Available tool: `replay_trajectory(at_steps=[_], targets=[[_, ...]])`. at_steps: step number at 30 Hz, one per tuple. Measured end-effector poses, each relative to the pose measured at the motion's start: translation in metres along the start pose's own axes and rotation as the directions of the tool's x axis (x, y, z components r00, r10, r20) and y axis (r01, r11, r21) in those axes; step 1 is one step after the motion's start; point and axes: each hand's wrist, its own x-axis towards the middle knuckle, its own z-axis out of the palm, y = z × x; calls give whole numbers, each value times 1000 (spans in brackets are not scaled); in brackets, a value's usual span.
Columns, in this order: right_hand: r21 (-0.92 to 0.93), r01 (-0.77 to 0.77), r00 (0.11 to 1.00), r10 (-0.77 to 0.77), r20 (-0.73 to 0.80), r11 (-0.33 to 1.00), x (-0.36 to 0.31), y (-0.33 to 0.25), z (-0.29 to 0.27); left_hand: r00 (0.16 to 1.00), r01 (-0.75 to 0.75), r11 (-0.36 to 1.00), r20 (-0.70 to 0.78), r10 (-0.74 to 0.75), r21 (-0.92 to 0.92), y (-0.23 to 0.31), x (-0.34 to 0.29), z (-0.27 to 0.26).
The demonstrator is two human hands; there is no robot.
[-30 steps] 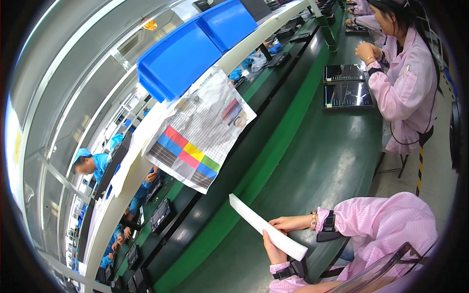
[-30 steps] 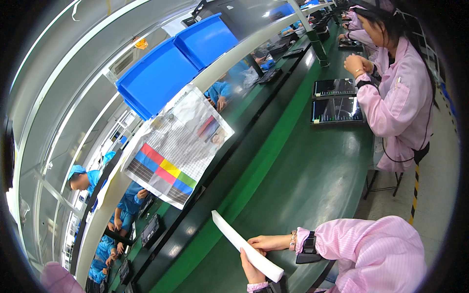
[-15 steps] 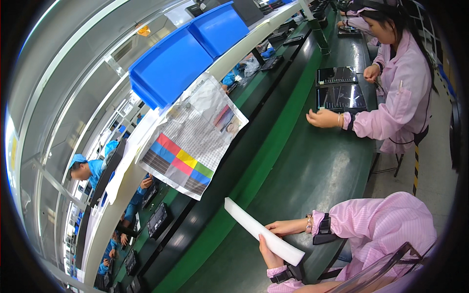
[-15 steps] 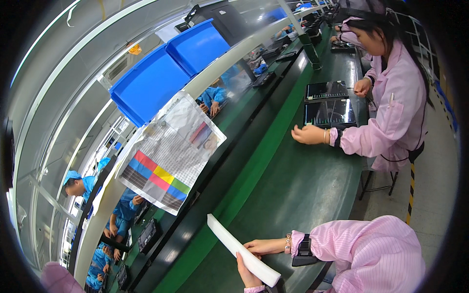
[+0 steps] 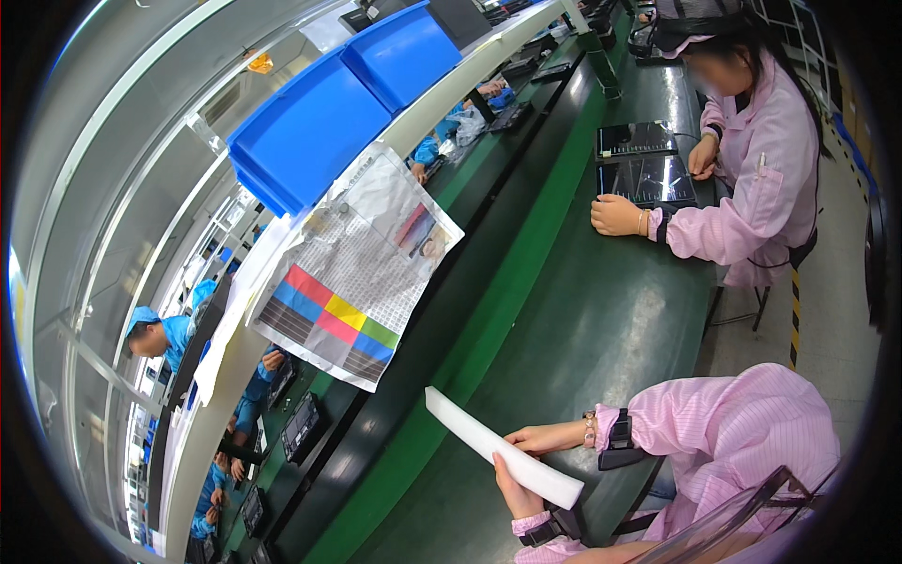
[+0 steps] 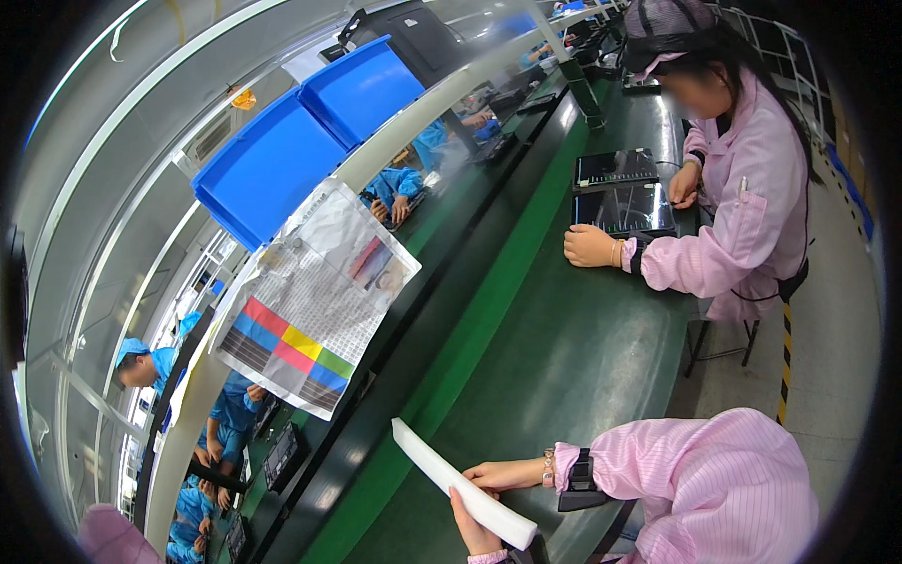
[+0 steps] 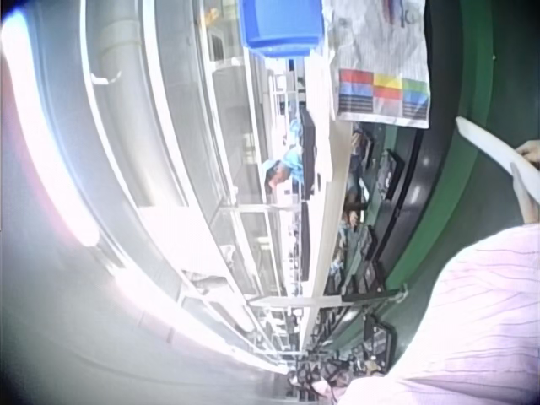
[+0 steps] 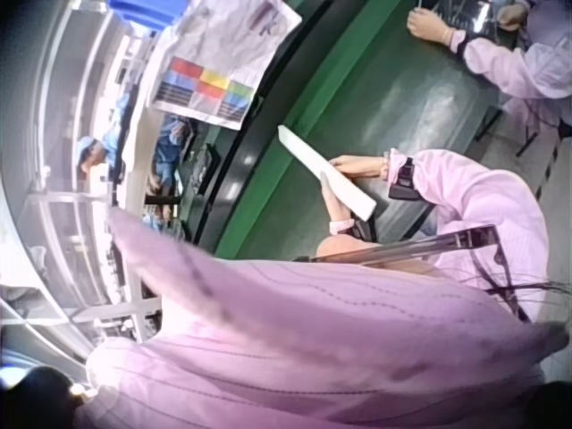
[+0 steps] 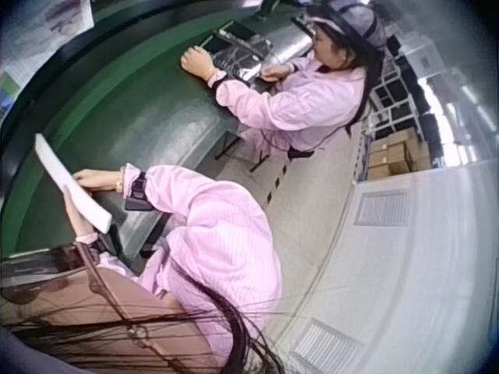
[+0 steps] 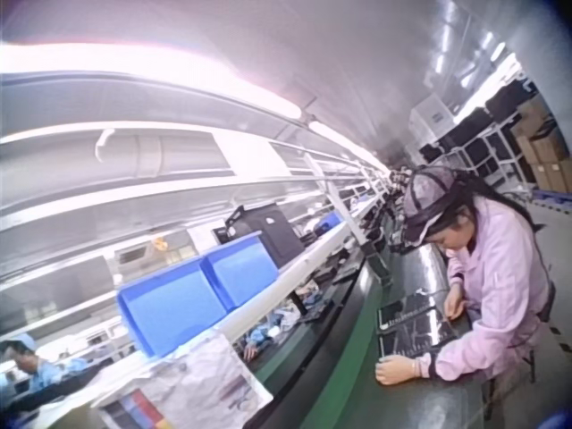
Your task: Testing and checking software or screen displays on electronic tablets on an assembly line.
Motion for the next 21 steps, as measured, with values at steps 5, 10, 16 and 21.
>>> replay_trajectory(at_steps=[5, 10, 16, 21], targets=[[2, 6, 1000, -6, 3, 1000, -2, -1, 1, 999, -32, 999, 7, 32, 40, -2, 0, -1], [-7, 5, 1000, -5, 17, 1000, 0, -1, 1, 999, -52, 997, -2, 53, 50, 0, -2, 3], [44, 10, 999, -12, 36, 999, -3, -2, 0, 998, -56, 998, 1, 56, -1, 2, -4, 10], [28, 6, 999, -8, 51, 1000, -4, -5, 1, 999, -27, 999, -19, 27, 27, 4, -6, 12]])
